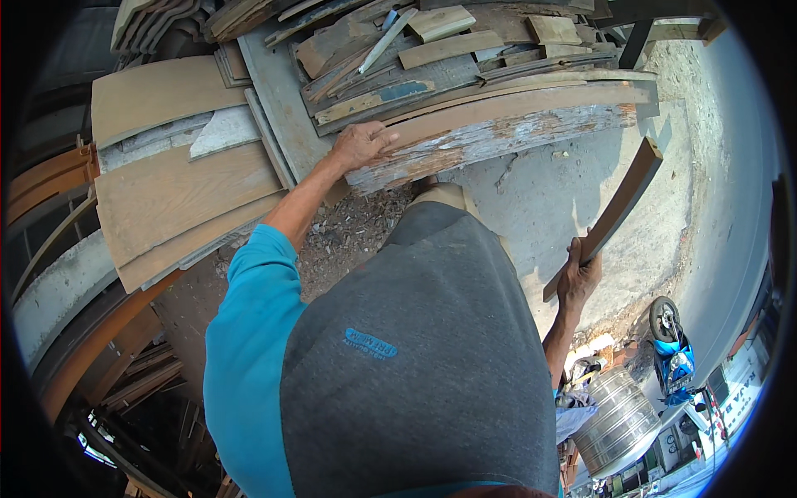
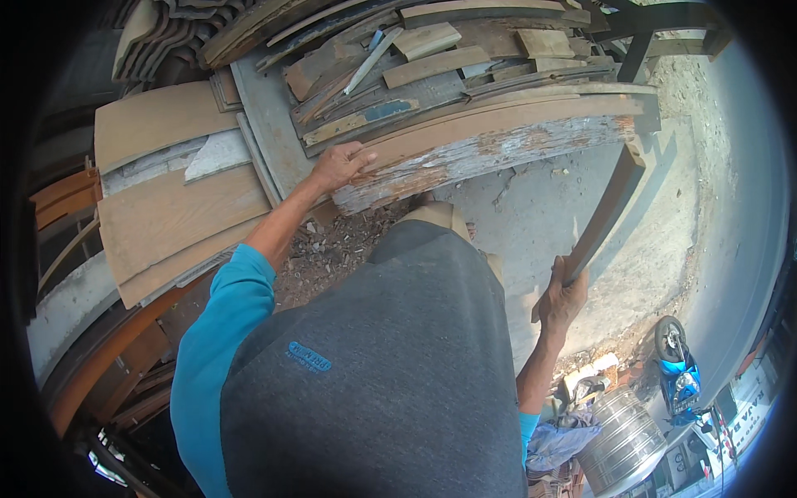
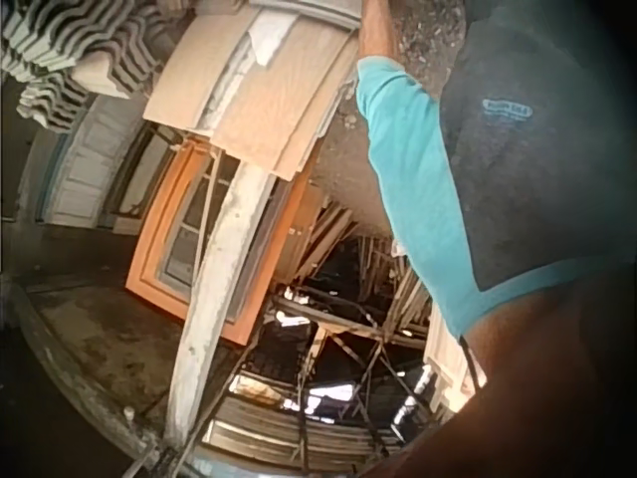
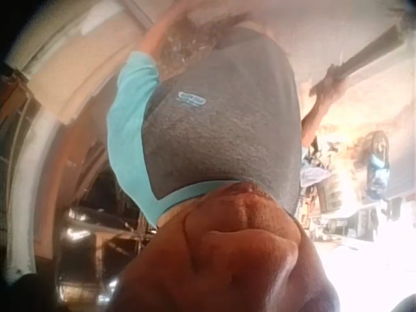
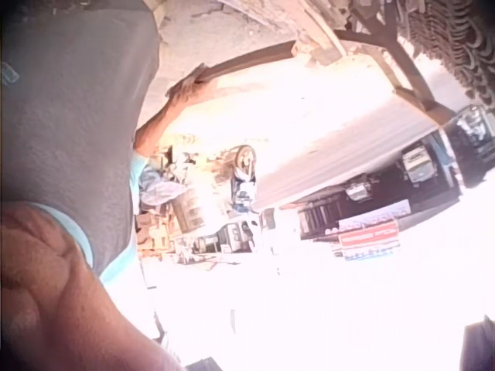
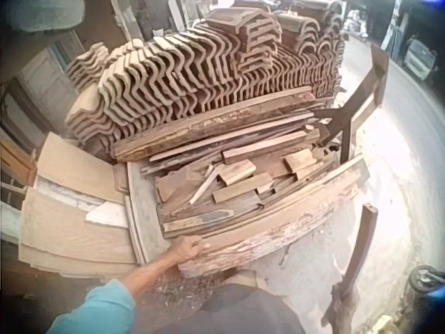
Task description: The person applies glue to wooden planks, spreads it with a putty knife, and then selects and handles various thin wooden strips from a pile in a workshop.
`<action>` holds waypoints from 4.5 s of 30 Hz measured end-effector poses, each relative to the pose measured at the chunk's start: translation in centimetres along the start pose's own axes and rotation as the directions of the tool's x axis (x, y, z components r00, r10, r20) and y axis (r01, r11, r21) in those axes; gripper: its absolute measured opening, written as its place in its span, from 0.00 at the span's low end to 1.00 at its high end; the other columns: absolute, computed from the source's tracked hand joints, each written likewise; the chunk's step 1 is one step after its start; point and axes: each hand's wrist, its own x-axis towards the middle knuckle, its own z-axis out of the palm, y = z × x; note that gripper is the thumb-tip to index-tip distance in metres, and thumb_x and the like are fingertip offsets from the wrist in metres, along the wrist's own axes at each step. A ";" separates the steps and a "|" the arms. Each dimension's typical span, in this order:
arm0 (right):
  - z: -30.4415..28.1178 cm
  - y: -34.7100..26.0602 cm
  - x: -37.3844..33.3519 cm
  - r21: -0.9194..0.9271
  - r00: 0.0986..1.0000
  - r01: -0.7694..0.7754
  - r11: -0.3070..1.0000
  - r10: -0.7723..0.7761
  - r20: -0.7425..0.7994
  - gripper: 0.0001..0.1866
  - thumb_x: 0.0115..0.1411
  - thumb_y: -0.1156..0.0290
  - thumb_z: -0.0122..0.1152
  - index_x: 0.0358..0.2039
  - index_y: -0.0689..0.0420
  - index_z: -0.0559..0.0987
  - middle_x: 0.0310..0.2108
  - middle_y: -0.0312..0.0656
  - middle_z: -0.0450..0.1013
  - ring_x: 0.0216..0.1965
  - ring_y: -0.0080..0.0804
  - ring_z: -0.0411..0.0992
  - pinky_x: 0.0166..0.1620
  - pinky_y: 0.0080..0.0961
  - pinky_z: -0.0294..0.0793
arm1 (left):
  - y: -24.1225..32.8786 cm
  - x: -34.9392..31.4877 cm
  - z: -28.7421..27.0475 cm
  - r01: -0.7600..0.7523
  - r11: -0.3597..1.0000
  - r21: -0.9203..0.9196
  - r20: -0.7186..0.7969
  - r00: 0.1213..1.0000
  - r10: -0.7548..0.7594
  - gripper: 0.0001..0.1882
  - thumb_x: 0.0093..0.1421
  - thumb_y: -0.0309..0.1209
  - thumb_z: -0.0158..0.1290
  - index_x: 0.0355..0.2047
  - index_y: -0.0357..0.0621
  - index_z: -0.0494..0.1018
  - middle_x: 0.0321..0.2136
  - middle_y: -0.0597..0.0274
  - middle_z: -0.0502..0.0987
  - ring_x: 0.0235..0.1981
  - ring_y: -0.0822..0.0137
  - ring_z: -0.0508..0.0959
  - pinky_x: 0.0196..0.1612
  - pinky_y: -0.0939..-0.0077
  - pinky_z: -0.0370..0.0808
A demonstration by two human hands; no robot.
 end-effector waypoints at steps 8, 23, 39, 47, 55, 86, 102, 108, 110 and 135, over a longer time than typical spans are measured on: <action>1.6 0.6 -3.9 0.117 0.974 -0.204 0.972 0.214 -0.075 0.20 0.71 0.54 0.57 0.43 0.62 0.75 0.24 0.39 0.73 0.27 0.27 0.71 0.33 0.26 0.70 | -0.2 6.7 -4.8 -0.157 0.984 0.088 -0.349 0.920 0.178 0.29 0.67 0.59 0.52 0.37 0.41 0.77 0.32 0.44 0.79 0.35 0.48 0.79 0.40 0.52 0.74; 3.8 -2.5 -7.2 -0.058 0.910 -0.386 0.921 0.390 0.139 0.19 0.70 0.61 0.59 0.52 0.64 0.76 0.29 0.45 0.76 0.31 0.31 0.76 0.36 0.31 0.75 | 7.6 23.3 0.5 0.124 0.961 0.248 -0.178 0.981 -0.081 0.46 0.64 0.45 0.59 0.71 0.34 0.46 0.58 0.33 0.71 0.60 0.39 0.73 0.63 0.48 0.69; 5.6 -4.1 -7.1 -0.108 0.904 -0.373 0.922 0.387 0.179 0.22 0.69 0.59 0.58 0.53 0.64 0.76 0.29 0.49 0.77 0.32 0.37 0.78 0.38 0.36 0.75 | 4.6 22.8 0.7 -0.126 0.941 0.313 -0.051 0.988 0.149 0.36 0.57 0.49 0.66 0.59 0.38 0.71 0.56 0.44 0.70 0.61 0.46 0.69 0.61 0.51 0.69; 5.2 -4.0 -7.0 -0.115 0.886 -0.413 0.903 0.428 0.180 0.22 0.69 0.60 0.59 0.55 0.64 0.76 0.29 0.47 0.77 0.32 0.37 0.77 0.38 0.35 0.75 | 4.1 24.5 1.6 -0.033 0.999 -0.038 -0.256 0.966 0.023 0.31 0.62 0.46 0.60 0.55 0.31 0.72 0.56 0.38 0.72 0.56 0.44 0.74 0.58 0.52 0.72; 4.6 -3.5 -7.5 -0.178 0.867 -0.427 0.887 0.457 0.198 0.22 0.68 0.61 0.60 0.55 0.64 0.77 0.29 0.49 0.77 0.32 0.38 0.77 0.38 0.36 0.74 | 4.1 33.1 3.4 0.268 0.486 -0.832 -0.105 0.784 -0.612 0.28 0.60 0.34 0.63 0.56 0.35 0.69 0.48 0.48 0.75 0.46 0.55 0.79 0.41 0.66 0.82; 5.2 -3.7 -4.3 -0.183 0.905 -0.324 0.928 0.360 0.227 0.21 0.67 0.61 0.62 0.52 0.64 0.76 0.31 0.51 0.77 0.35 0.41 0.76 0.42 0.38 0.74 | 7.2 11.9 3.0 0.002 0.063 -0.998 0.017 0.973 0.229 0.27 0.64 0.39 0.63 0.60 0.47 0.68 0.57 0.61 0.74 0.57 0.64 0.75 0.59 0.61 0.77; 5.7 -7.7 6.2 0.505 0.817 -0.506 0.699 0.201 0.541 0.33 0.64 0.38 0.59 0.40 0.62 0.76 0.31 0.42 0.76 0.27 0.25 0.75 0.28 0.21 0.72 | 15.2 -0.7 -0.9 -0.395 0.473 -0.788 0.043 0.729 0.683 0.27 0.49 0.14 0.65 0.49 0.50 0.81 0.59 0.56 0.74 0.64 0.62 0.71 0.69 0.61 0.68; 6.2 -9.8 4.8 0.535 0.879 -0.390 0.750 0.130 0.458 0.32 0.54 0.47 0.75 0.44 0.64 0.78 0.30 0.38 0.76 0.28 0.22 0.72 0.32 0.19 0.71 | 16.9 -2.6 0.1 -0.373 0.443 -0.815 -0.047 0.805 0.591 0.47 0.51 0.17 0.65 0.71 0.53 0.60 0.67 0.49 0.65 0.70 0.57 0.63 0.72 0.58 0.61; 5.7 -9.9 4.5 0.490 0.860 -0.408 0.770 0.142 0.491 0.32 0.51 0.51 0.77 0.45 0.64 0.78 0.30 0.37 0.75 0.29 0.22 0.73 0.34 0.20 0.71 | 16.9 -2.8 1.0 -0.260 0.376 -0.890 -0.020 0.843 0.537 0.45 0.59 0.20 0.57 0.74 0.48 0.50 0.68 0.49 0.63 0.69 0.55 0.65 0.71 0.61 0.64; 5.6 -6.5 -0.3 0.275 0.886 -0.307 0.911 0.167 0.433 0.18 0.66 0.65 0.60 0.50 0.65 0.74 0.37 0.45 0.77 0.36 0.29 0.78 0.37 0.26 0.77 | 9.9 -3.9 6.2 0.227 -0.031 -0.973 0.219 0.963 0.156 0.42 0.63 0.47 0.63 0.68 0.38 0.57 0.60 0.47 0.70 0.63 0.55 0.71 0.65 0.56 0.71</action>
